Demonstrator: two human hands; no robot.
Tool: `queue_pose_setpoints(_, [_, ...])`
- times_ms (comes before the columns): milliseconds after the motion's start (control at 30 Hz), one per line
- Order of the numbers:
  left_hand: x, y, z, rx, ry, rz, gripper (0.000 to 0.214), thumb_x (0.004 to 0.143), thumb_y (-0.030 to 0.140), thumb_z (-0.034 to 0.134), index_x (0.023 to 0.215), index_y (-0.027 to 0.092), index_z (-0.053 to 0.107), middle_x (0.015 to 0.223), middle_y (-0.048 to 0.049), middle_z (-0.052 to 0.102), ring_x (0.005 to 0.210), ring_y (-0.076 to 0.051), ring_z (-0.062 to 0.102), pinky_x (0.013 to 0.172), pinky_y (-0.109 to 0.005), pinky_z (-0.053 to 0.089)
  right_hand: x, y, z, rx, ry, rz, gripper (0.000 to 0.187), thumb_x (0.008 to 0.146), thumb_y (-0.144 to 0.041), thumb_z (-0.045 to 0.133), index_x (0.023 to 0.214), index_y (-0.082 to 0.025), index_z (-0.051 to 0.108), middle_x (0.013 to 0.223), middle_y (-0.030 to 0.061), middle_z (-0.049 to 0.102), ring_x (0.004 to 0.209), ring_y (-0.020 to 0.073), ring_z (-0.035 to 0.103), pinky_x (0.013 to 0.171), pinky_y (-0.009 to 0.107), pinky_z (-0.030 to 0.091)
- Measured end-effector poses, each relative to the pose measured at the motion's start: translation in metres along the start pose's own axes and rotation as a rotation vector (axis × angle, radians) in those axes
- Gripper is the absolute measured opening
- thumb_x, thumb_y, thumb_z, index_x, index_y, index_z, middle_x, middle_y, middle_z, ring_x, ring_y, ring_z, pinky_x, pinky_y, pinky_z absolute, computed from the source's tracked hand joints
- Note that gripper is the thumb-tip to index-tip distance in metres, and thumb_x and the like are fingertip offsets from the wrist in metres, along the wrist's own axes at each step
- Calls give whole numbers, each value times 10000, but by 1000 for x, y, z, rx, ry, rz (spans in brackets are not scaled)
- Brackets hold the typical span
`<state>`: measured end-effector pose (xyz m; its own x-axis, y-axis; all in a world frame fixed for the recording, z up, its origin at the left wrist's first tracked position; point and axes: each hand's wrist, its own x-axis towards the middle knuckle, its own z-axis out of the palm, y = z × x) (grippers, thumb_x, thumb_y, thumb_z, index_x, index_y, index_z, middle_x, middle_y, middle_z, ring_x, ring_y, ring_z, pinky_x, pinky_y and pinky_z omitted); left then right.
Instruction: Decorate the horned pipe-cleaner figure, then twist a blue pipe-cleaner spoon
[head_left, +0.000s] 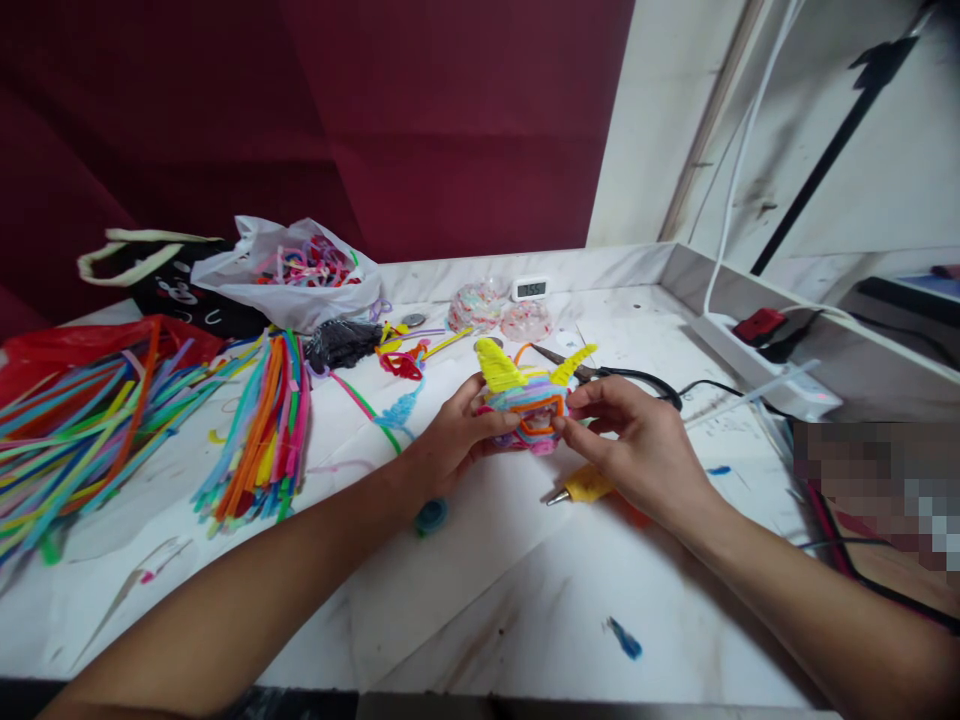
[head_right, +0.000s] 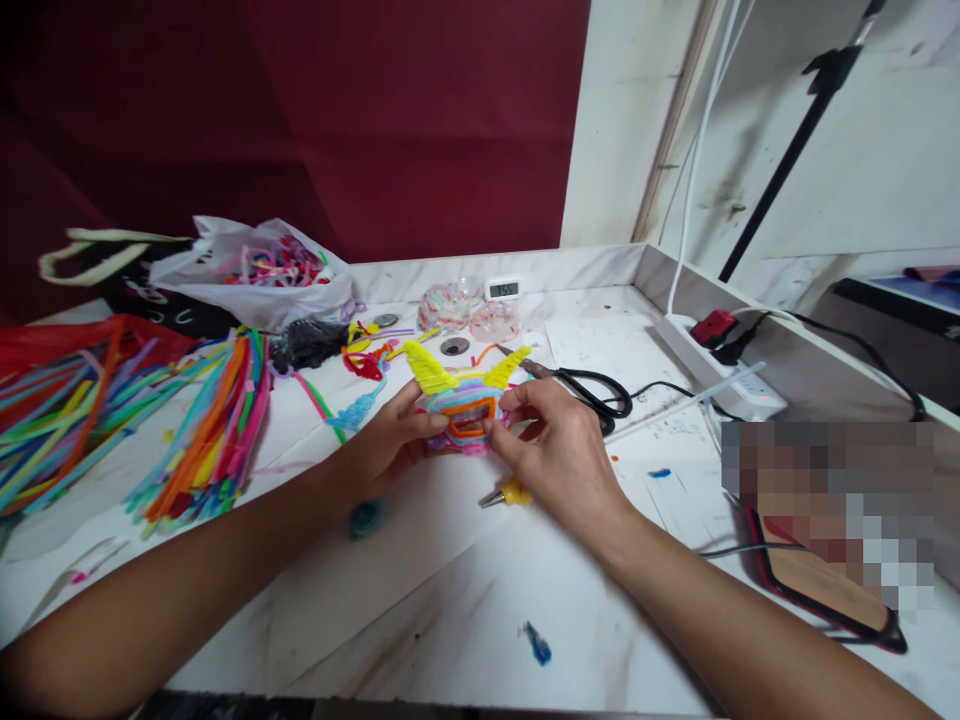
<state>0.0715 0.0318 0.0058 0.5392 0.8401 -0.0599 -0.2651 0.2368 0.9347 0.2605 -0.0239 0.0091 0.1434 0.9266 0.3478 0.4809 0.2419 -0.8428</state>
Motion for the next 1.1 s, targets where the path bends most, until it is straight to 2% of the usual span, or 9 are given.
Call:
queue_pose_setpoints(267, [1, 1, -3, 38, 31, -9, 563, 722, 226, 774, 1228, 208, 528, 1247, -111, 660, 998, -267, 701, 765, -351, 614, 2, 2, -5, 16, -46, 13, 273, 764, -428, 699, 912, -201, 667, 890, 53, 710, 753, 189, 664, 662, 326, 514])
queue_pose_setpoints(400, [2, 3, -6, 39, 40, -15, 594, 738, 236, 755, 1277, 215, 505, 1269, -120, 647, 1005, -270, 699, 750, -345, 615, 10, 1, -24, 7, -5, 9, 284, 776, -447, 700, 922, -204, 683, 883, 48, 726, 770, 187, 668, 693, 311, 509])
queue_pose_setpoints(500, [5, 4, -11, 15, 51, -17, 593, 763, 234, 726, 1307, 243, 492, 1306, -109, 629, 1023, -268, 695, 764, -368, 619, 18, -1, -43, -135, 12, 9, 227, 786, -414, 674, 878, -206, 691, 820, 34, 724, 720, 171, 650, 663, 287, 489])
queue_pose_setpoints(700, [10, 3, -21, -6, 62, 3, 455, 801, 232, 677, 1238, 211, 554, 1232, -102, 674, 968, -260, 715, 816, -411, 610, 27, 2, -75, -445, -219, -62, 165, 809, -340, 593, 807, -220, 707, 667, -4, 681, 596, 137, 586, 571, 255, 408])
queue_pose_setpoints(800, [11, 5, -23, -15, 73, 5, 458, 803, 229, 666, 1246, 202, 552, 1182, -91, 697, 937, -245, 721, 799, -396, 614, 29, 3, -82, -569, -320, -48, 151, 804, -256, 567, 827, -227, 713, 698, 1, 692, 609, 144, 596, 590, 264, 405])
queue_pose_setpoints(900, [11, 7, -22, -28, 78, 9, 529, 804, 211, 652, 1313, 235, 513, 1135, -66, 715, 890, -219, 725, 766, -374, 619, 27, -1, -84, -769, -479, -8, 141, 799, -224, 565, 816, -238, 703, 733, 17, 695, 649, 166, 605, 613, 284, 388])
queue_pose_setpoints(967, [11, 9, -22, -39, 84, 13, 564, 801, 201, 649, 1341, 253, 494, 1097, -51, 726, 852, -205, 726, 748, -365, 620, 22, -6, -81, -915, -593, 44, 112, 799, -303, 594, 816, -246, 689, 747, 32, 692, 653, 185, 604, 595, 298, 361])
queue_pose_setpoints(1033, [11, 9, -22, -51, 88, 24, 568, 800, 209, 652, 1344, 251, 496, 1056, -47, 733, 831, -203, 724, 738, -361, 620, 16, -10, -76, -1020, -655, 80, 196, 799, -422, 598, 860, -250, 670, 770, 49, 693, 658, 210, 613, 580, 310, 335])
queue_pose_setpoints(1100, [11, 9, -24, -62, 98, 33, 559, 800, 227, 652, 1338, 237, 500, 1019, -51, 737, 831, -212, 724, 730, -359, 618, 10, -11, -69, -1083, -685, 100, 250, 797, -444, 579, 932, -244, 645, 789, 69, 696, 695, 248, 634, 581, 320, 318])
